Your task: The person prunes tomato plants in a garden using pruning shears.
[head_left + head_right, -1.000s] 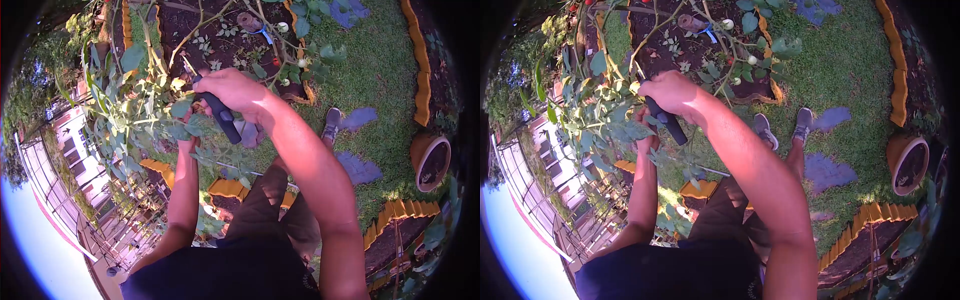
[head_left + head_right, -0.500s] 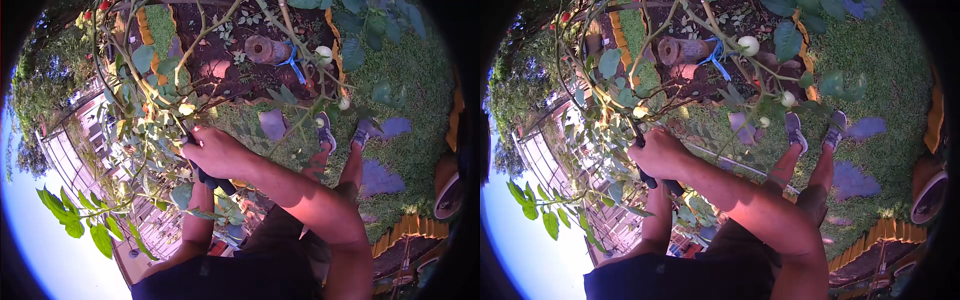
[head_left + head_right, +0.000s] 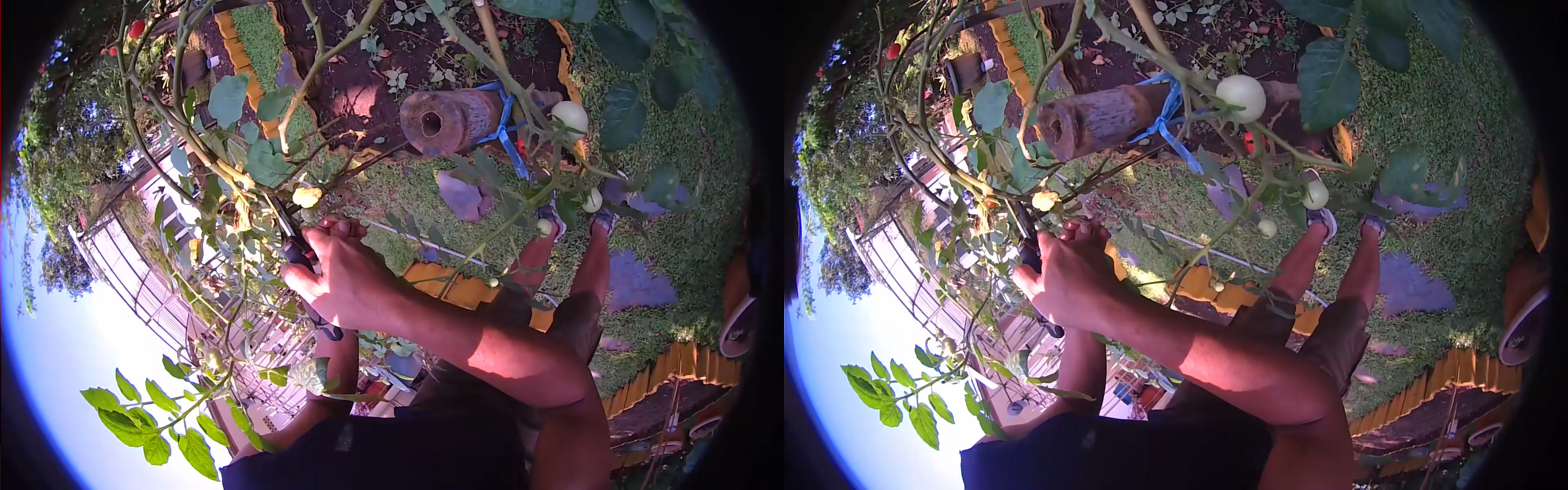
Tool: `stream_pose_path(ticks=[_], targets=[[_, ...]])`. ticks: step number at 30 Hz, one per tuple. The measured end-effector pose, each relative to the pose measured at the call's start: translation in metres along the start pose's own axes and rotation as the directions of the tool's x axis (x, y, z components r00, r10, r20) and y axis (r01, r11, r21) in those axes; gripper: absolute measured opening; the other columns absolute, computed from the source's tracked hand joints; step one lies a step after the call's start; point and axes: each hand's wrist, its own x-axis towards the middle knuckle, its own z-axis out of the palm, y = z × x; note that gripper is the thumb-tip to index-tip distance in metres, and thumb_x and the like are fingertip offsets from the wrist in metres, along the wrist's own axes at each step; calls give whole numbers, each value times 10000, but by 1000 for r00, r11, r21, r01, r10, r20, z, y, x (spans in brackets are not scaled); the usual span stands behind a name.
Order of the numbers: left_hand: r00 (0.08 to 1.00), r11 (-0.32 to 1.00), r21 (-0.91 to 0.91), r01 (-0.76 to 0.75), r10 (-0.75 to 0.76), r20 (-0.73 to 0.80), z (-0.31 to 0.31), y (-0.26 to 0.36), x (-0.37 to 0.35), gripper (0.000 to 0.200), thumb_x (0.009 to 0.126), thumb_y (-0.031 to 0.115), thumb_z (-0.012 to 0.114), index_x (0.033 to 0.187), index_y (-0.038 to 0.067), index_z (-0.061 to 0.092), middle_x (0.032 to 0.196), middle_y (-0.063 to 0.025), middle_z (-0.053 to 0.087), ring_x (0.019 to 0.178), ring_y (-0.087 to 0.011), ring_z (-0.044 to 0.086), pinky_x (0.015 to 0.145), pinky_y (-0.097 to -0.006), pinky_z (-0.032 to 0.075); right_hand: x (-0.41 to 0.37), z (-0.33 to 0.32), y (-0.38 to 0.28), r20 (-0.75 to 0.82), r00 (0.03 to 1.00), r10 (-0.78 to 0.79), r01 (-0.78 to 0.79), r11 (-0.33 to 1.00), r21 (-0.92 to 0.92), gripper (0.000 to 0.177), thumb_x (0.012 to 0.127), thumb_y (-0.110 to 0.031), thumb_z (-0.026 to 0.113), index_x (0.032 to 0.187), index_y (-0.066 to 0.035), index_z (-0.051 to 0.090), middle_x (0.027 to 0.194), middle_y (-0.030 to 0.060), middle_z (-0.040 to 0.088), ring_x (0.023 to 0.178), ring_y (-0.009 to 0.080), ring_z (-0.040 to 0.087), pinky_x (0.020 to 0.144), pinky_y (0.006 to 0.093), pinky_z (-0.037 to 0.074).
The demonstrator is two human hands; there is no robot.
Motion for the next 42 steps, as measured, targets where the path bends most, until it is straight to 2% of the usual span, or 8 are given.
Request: stream_pose_path(ticks=[9, 25, 32, 33, 35, 38, 40, 42], targets=[[1000, 1000, 22, 6, -6, 5, -10, 2, -10, 275, 1000, 322, 605, 1147, 96, 555, 1069, -45, 628, 892, -163, 657, 788, -332, 557, 4, 15, 7, -116, 988, -103, 97, 994, -57, 651, 905, -363, 650, 1363, 77, 505, 1190, 291, 559, 1135, 425, 539, 976, 487, 435], [999, 999, 21, 36, -36, 17, -12, -14, -8, 298, 998, 360, 600, 1124, 95, 545, 1046, -46, 622, 867, -165, 658, 769, -338, 560, 4, 28, 16, -329, 927, -181, 178, 983, -37, 405, 851, -228, 717, 1088, 87, 625, 1002, 225, 637, 972, 368, 589, 891, 444, 452], [999, 1000, -4, 26, -26, 33, -21, -23, -8, 310, 997, 377, 597, 1114, 95, 541, 1037, -46, 619, 856, -166, 659, 760, -341, 561, -11, -5, -4, 72, 990, 121, -138, 941, 311, 268, 899, -200, 655, 952, 59, 614, 825, 127, 679, 741, 156, 657, 671, 313, 505], [999, 1000, -1, 26, -26, 39, -26, -26, -5, 312, 997, 379, 597, 1112, 95, 540, 1035, -46, 619, 854, -167, 659, 759, -341, 561, -12, -4, 3, 88, 991, 96, -122, 920, 373, 323, 909, -243, 648, 1002, 65, 630, 834, 96, 698, 748, 101, 644, 658, 275, 500], [998, 999, 23, 31, -32, 50, -45, -37, 1, 315, 997, 384, 596, 1109, 95, 539, 1032, -46, 618, 851, -167, 659, 757, -342, 561, -27, -20, -4, 82, 995, -59, 31, 952, 306, 322, 875, -299, 653, 916, 18, 609, 836, 177, 652, 776, 310, 636, 678, 404, 491], [999, 987, 159, 4, -10, 35, -97, -52, -14, 320, 997, 391, 595, 1105, 95, 537, 1028, -46, 617, 846, -167, 660, 753, -343, 562, -47, -47, -24, 70, 988, -140, 130, 983, 132, 308, 877, -289, 645, 922, 12, 604, 733, 150, 636, 670, 270, 632, 633, 399, 475], [993, 967, 227, -114, 117, 1, -94, -10, -52, 361, 993, 427, 595, 1099, 86, 541, 1056, -58, 609, 817, -176, 659, 745, -340, 544, -52, -56, -35, 109, 982, 157, -177, 961, 214, 334, 882, -293, 654, 975, 25, 619, 708, 106, 647, 648, 175, 623, 618, 353, 472], [989, 975, 207, -79, 103, -108, -175, -46, -53, 393, 1006, 418, 575, 1182, 71, 524, 1047, -63, 608, 821, -179, 658, 738, -335, 529, -56, -63, -45, 39, 991, 124, -130, 961, 245, 397, 885, -302, 658, 1085, 40, 635, 675, 54, 644, 617, 79, 584, 577, 303, 457]])
